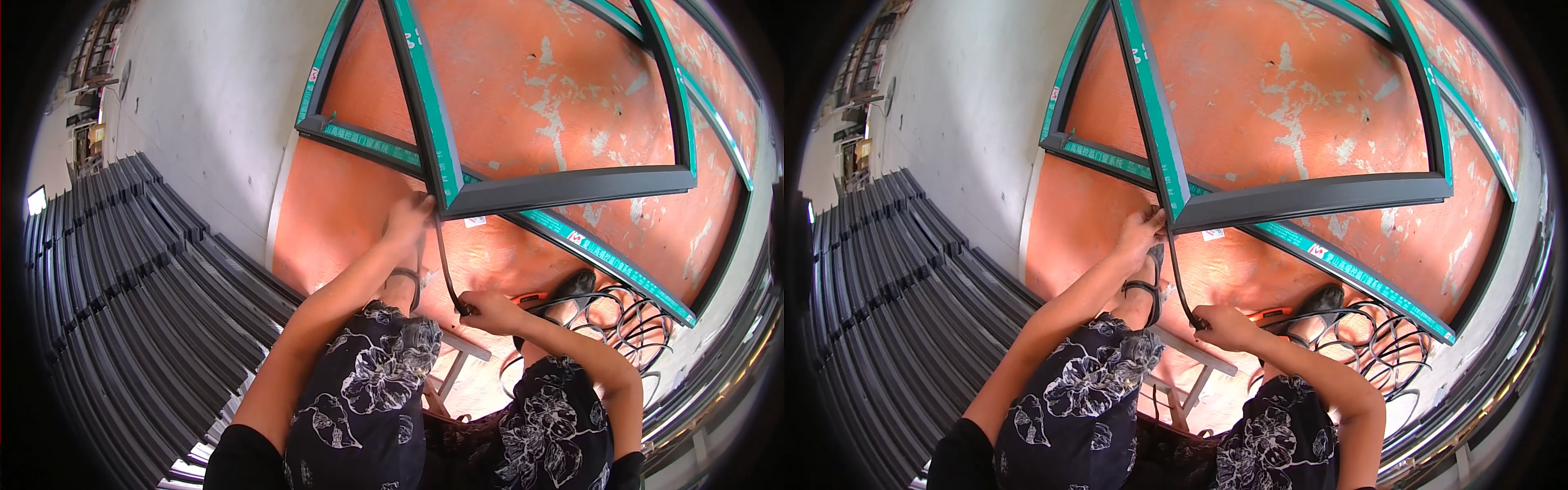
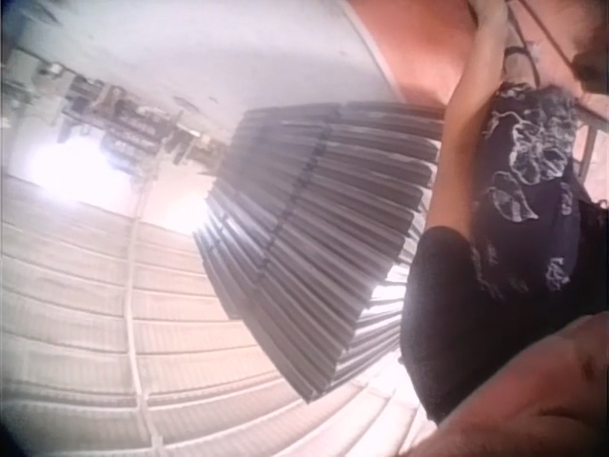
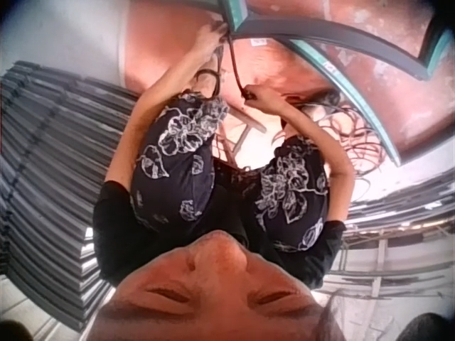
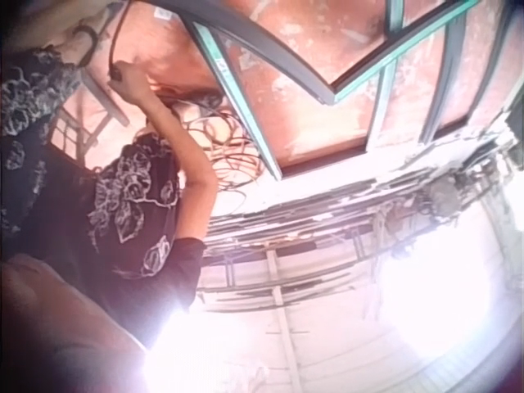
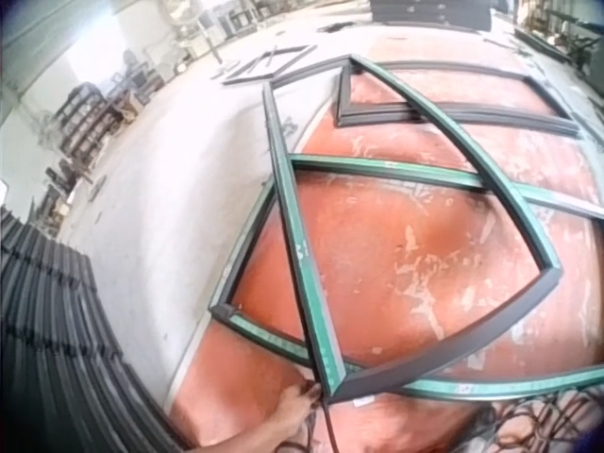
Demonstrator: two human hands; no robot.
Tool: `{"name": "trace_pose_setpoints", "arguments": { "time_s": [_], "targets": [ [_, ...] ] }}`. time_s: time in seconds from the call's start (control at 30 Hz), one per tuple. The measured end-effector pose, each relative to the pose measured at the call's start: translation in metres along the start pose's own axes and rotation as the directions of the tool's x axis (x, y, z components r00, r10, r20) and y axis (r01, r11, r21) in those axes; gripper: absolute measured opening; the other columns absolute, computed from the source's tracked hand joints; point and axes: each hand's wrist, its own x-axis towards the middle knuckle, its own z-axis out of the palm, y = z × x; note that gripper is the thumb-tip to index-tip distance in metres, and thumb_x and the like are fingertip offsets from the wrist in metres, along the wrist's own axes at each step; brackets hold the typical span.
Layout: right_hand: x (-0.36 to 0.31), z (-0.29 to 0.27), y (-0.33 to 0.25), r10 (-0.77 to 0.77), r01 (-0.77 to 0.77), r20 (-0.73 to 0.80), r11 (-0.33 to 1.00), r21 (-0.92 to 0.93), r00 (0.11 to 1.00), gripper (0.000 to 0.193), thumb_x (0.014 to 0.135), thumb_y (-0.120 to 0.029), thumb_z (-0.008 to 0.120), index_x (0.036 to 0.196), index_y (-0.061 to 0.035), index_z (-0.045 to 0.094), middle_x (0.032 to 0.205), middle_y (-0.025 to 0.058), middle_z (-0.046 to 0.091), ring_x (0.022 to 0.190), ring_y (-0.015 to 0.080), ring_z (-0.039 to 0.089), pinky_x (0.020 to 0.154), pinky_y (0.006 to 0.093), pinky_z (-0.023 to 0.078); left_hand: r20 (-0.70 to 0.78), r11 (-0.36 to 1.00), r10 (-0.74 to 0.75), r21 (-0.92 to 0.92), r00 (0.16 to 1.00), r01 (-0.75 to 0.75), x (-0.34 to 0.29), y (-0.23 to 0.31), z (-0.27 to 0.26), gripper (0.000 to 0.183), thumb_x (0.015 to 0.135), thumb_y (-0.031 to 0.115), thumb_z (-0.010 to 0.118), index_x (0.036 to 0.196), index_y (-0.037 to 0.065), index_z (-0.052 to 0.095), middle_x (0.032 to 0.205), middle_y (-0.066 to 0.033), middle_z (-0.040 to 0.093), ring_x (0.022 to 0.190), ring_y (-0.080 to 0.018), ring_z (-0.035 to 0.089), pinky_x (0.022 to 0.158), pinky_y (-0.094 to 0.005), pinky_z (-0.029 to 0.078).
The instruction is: The person installs a black rubber seal into a metal window frame. They press the rubber strip into the frame grooves by hand and use a pair of pliers to cut the seal to the correct length.
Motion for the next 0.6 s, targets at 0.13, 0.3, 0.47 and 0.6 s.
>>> {"name": "trace_pose_setpoints", "arguments": {
  "time_s": [0.13,0.3,0.47,0.6],
  "targets": [
    [-0.001,0.000,0.003,0.015,-0.015,-0.016,0.999,-0.035,1.000,0.026,0.073,-0.021,0.063,0.091,-0.0037,0.058,0.081,0.0154,0.063,0.076,0.0334,0.062,0.066,0.0418,0.048,0.008,0.994,-0.094,-0.047,0.996,0.094,0.002,0.022,0.002,0.036,0.093,0.035,0.049,0.095,0.000,0.056,0.084,-0.0076,0.062,0.075,-0.0189,0.061,0.072,-0.0327,0.052],
    [-0.001,0.003,0.001,0.003,-0.004,-0.031,0.999,-0.046,1.000,0.026,0.073,-0.021,0.064,0.091,-0.0039,0.057,0.080,0.0156,0.063,0.076,0.0337,0.062,0.066,0.0421,0.048,-0.008,0.982,-0.189,0.022,0.982,0.189,0.016,0.035,0.003,0.047,0.092,0.047,0.046,0.095,0.001,0.056,0.084,-0.0086,0.062,0.076,-0.0194,0.061,0.072,-0.0343,0.051],
    [0.000,0.000,-0.005,-0.022,0.021,-0.019,0.999,-0.024,1.000,0.025,0.074,-0.020,0.063,0.092,-0.0030,0.058,0.081,0.0154,0.063,0.075,0.0332,0.062,0.066,0.0414,0.048,-0.038,0.982,-0.181,0.051,0.983,0.183,0.011,0.036,0.004,0.042,0.091,0.045,0.049,0.097,0.004,0.057,0.084,-0.0100,0.063,0.078,-0.0192,0.062,0.072,-0.0334,0.051],
    [-0.003,0.000,-0.003,-0.038,0.039,-0.012,0.998,0.058,0.999,0.026,0.077,-0.019,0.061,0.097,-0.0036,0.059,0.083,0.0160,0.064,0.075,0.0324,0.062,0.067,0.0408,0.048,0.081,0.965,-0.262,0.013,0.962,0.261,-0.027,0.015,0.007,0.036,0.091,0.038,0.053,0.097,0.003,0.057,0.089,-0.0109,0.064,0.079,-0.0190,0.062,0.073,-0.0342,0.052]
  ]
}}
